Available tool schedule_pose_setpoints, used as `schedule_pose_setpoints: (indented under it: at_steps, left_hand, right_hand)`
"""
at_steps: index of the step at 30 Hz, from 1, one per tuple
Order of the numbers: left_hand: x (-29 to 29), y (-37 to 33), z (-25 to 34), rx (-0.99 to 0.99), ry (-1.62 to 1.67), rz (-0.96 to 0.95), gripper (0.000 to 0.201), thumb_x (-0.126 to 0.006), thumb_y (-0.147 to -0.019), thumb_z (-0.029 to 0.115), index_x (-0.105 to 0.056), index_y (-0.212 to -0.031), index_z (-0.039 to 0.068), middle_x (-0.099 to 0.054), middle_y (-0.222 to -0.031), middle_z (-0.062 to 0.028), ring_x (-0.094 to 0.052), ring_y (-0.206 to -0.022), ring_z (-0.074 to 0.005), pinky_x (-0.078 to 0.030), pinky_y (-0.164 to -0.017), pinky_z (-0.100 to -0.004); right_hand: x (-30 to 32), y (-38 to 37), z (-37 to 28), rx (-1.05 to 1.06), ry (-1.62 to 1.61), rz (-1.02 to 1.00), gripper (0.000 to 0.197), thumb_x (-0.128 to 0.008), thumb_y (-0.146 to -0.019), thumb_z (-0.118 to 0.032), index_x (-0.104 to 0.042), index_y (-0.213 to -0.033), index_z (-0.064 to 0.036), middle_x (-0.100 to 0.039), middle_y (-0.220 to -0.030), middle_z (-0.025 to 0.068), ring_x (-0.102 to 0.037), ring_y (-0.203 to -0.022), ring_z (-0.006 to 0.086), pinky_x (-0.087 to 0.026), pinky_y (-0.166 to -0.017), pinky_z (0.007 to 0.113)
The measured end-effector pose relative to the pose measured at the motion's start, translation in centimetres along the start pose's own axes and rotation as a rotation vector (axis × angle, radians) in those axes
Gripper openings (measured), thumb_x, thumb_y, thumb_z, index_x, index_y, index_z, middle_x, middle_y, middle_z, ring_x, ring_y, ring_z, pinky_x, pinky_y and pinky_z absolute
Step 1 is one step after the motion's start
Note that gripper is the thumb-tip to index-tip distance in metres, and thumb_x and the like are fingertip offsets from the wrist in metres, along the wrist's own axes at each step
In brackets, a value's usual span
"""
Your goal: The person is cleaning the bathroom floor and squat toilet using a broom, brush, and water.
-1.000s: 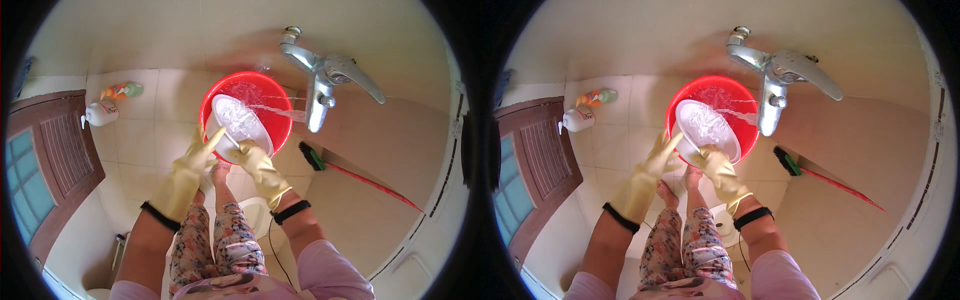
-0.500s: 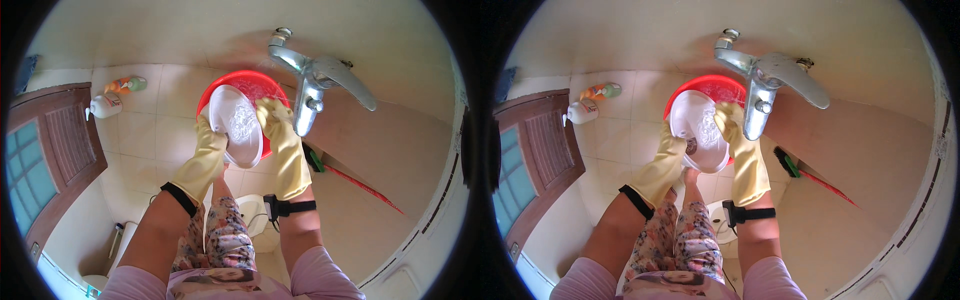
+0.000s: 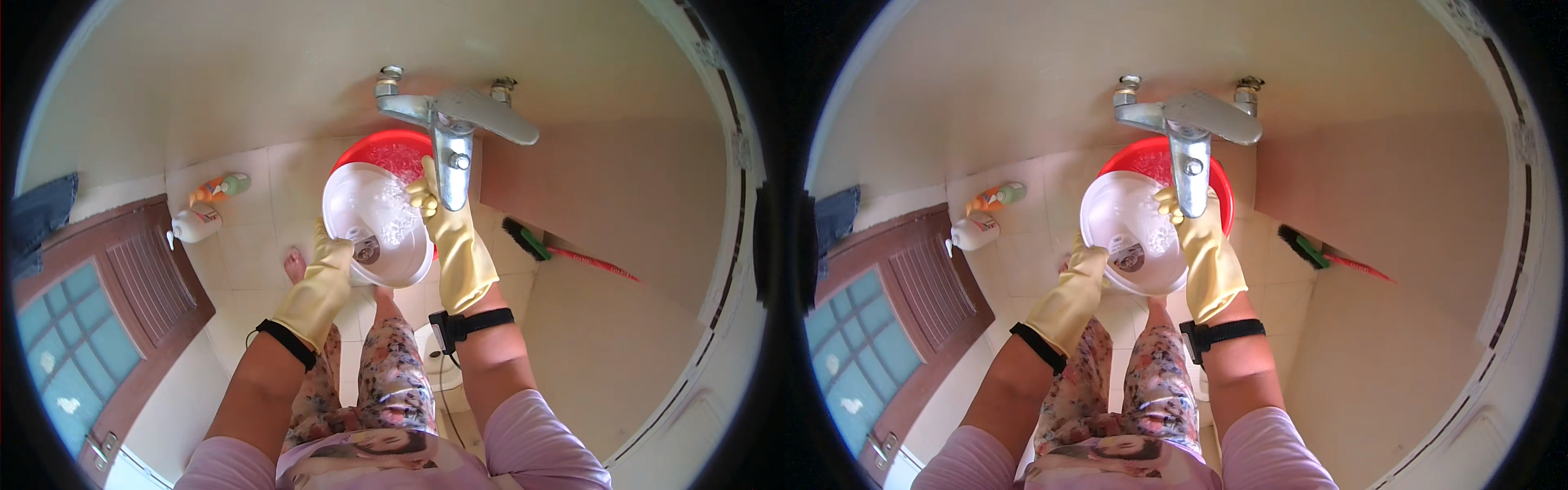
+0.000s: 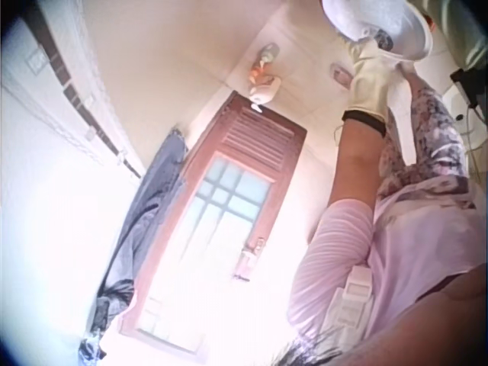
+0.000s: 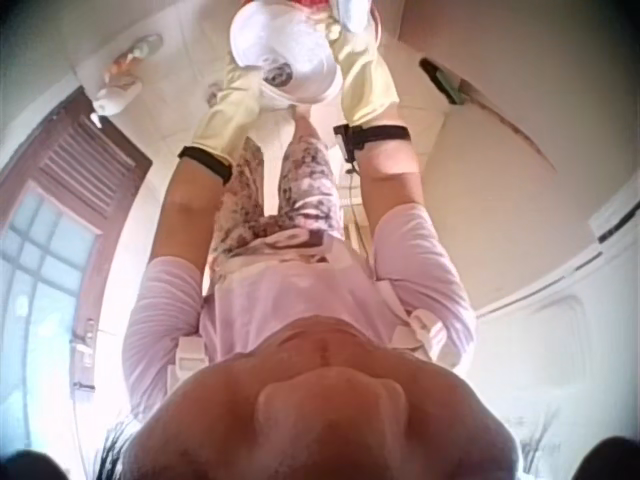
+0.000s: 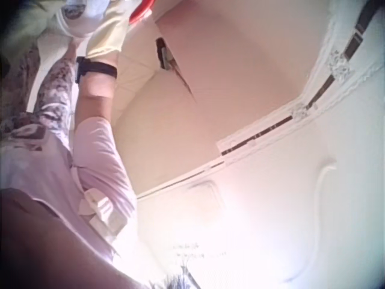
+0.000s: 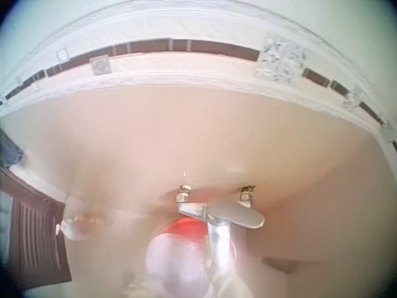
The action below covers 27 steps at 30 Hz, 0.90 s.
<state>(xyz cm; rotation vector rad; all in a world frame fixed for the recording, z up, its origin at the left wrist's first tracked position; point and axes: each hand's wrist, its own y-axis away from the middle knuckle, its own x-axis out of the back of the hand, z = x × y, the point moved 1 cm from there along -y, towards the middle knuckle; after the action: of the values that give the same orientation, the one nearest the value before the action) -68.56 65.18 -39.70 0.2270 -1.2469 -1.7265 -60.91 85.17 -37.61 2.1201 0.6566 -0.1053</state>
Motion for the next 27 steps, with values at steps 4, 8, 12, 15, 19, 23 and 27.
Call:
schedule_pose_setpoints:
  at_steps: [4, 8, 12, 15, 19, 23, 27]
  left_hand:
    - [-0.3, 0.3, 1.9, 0.077, -0.069, -0.079, 0.062, -0.051, -0.082, -0.005, -0.042, -0.141, 0.009, -0.063, -0.116, -0.0171, -0.067, -0.1, -0.033, -0.058, -0.078, -0.0394]
    - [-2.9, 1.1, 3.2, 0.126, -0.168, -0.158, 0.058, -0.051, -0.083, -0.003, -0.043, -0.139, 0.007, -0.064, -0.115, -0.0184, -0.068, -0.097, -0.0354, -0.06, -0.073, -0.0415]
    - [-3.9, 1.1, 4.0, 0.138, -0.284, -0.168, 0.055, -0.051, -0.083, -0.001, -0.045, -0.138, 0.006, -0.064, -0.115, -0.0197, -0.069, -0.094, -0.0378, -0.061, -0.069, -0.0436]
    - [-6.6, 0.5, 3.9, 0.117, -0.391, -0.175, 0.047, -0.051, -0.085, 0.004, -0.048, -0.133, 0.004, -0.065, -0.111, -0.0212, -0.069, -0.089, -0.0396, -0.064, -0.062, -0.0466]
    - [-11.9, 0.2, 4.6, -0.09, -0.659, -0.172, 0.048, -0.052, -0.085, 0.007, -0.048, -0.132, 0.002, -0.065, -0.109, -0.0217, -0.069, -0.087, -0.0376, -0.061, -0.062, -0.0457]
    - [-15.1, -2.7, 3.4, -0.258, -0.799, -0.156, 0.043, -0.052, -0.084, 0.006, -0.053, -0.127, 0.002, -0.066, -0.107, -0.0211, -0.068, -0.087, -0.0349, -0.054, -0.069, -0.0439]
    - [-16.7, -4.3, 3.7, -0.723, -1.052, -0.319, 0.049, -0.058, -0.082, 0.015, -0.056, -0.128, -0.001, -0.066, -0.117, -0.0205, -0.065, -0.108, -0.0344, -0.051, -0.086, -0.0398]
  right_hand:
    - [-0.2, 0.2, 0.0, 0.068, -0.078, -0.028, 0.027, -0.07, -0.092, -0.026, -0.066, -0.105, -0.0028, -0.07, -0.088, 0.0129, -0.061, -0.067, 0.0119, -0.048, -0.058, 0.022]
    - [4.5, -0.6, 1.3, 0.189, 0.068, 0.118, 0.03, -0.069, -0.091, -0.022, -0.068, -0.11, 0.0004, -0.071, -0.096, 0.0143, -0.066, -0.083, 0.0182, -0.053, -0.074, 0.03]
    - [8.7, 1.2, 6.0, 0.406, 0.662, 0.558, 0.042, -0.069, -0.088, -0.03, -0.064, -0.114, 0.0027, -0.069, -0.105, 0.0209, -0.068, -0.094, 0.0328, -0.052, -0.086, 0.043]
    - [12.2, 2.7, 12.5, -0.204, 0.75, 0.666, 0.044, -0.069, -0.088, -0.032, -0.064, -0.121, -0.004, -0.068, -0.116, 0.021, -0.065, -0.111, 0.0358, -0.051, -0.094, 0.043]
    - [14.0, 0.5, 18.6, -0.458, 0.387, 0.687, 0.041, -0.07, -0.088, -0.026, -0.062, -0.123, -0.006, -0.068, -0.115, 0.0195, -0.065, -0.111, 0.0351, -0.052, -0.092, 0.044]
    - [15.1, -4.7, 22.0, -0.525, -0.122, 0.675, 0.046, -0.069, -0.087, -0.016, -0.057, -0.13, -0.0087, -0.067, -0.12, 0.0166, -0.065, -0.112, 0.0308, -0.052, -0.094, 0.041]
    - [17.0, -7.3, 23.5, -0.576, -0.131, 0.62, 0.048, -0.068, -0.086, -0.014, -0.056, -0.132, -0.0096, -0.066, -0.122, 0.0157, -0.064, -0.114, 0.0298, -0.051, -0.096, 0.04]
